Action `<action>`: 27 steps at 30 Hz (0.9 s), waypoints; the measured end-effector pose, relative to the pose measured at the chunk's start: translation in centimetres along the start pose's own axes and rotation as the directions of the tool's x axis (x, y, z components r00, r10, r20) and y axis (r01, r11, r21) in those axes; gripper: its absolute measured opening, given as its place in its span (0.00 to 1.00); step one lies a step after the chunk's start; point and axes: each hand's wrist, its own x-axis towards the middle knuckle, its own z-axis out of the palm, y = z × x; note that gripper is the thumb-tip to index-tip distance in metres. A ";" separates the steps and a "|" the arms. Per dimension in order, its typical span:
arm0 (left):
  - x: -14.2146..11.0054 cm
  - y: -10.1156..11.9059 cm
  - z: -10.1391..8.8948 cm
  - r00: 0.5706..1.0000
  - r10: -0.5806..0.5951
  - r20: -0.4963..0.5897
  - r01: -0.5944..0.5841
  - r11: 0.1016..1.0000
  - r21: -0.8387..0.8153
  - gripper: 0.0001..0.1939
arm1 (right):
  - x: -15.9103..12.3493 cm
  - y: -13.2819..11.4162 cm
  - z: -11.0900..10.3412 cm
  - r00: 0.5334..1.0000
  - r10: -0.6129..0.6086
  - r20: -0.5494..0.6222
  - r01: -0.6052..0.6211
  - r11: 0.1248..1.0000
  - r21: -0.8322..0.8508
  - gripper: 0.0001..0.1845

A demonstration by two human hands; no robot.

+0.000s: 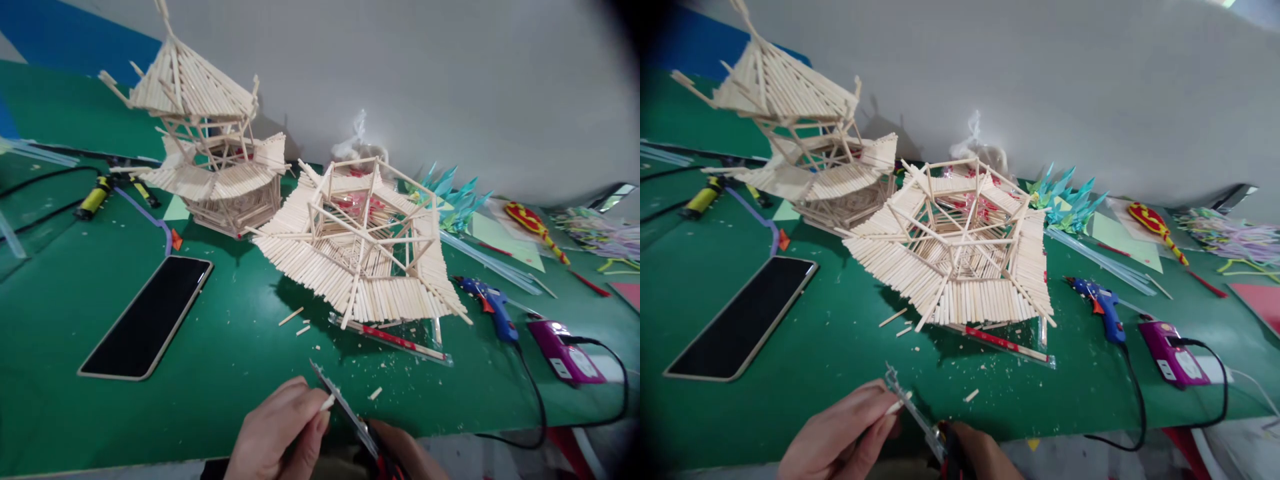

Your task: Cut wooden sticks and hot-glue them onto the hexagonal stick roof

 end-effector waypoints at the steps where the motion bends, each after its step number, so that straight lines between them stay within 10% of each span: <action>1: 0.1 0.0 0.0 1.000 -0.013 0.007 0.013 1.000 -0.014 0.08 | 0.0 -0.2 -0.1 1.000 -0.008 0.000 0.008 1.000 0.013 0.20; 10: 0.5 -1.2 -0.3 0.999 -0.029 0.018 0.029 0.999 0.044 0.07 | 0.2 -1.9 -1.7 0.985 0.017 -0.175 -0.068 0.955 -0.289 0.12; 15: 0.7 -4.3 -0.2 0.991 0.129 -0.036 -0.099 0.887 0.452 0.09 | 0.5 -1.5 -2.7 0.932 -0.027 -0.361 -0.188 0.817 -0.545 0.14; 20: 2.0 -6.1 0.1 0.992 0.119 0.036 -0.106 0.657 0.746 0.13 | 0.9 -1.3 -2.8 0.931 -0.003 -0.366 -0.214 0.806 -0.551 0.10; 27: 3.0 -7.3 0.0 0.983 0.182 0.022 -0.143 0.690 0.709 0.12 | 1.2 -1.8 -2.7 0.914 0.016 -0.406 -0.255 0.801 -0.542 0.11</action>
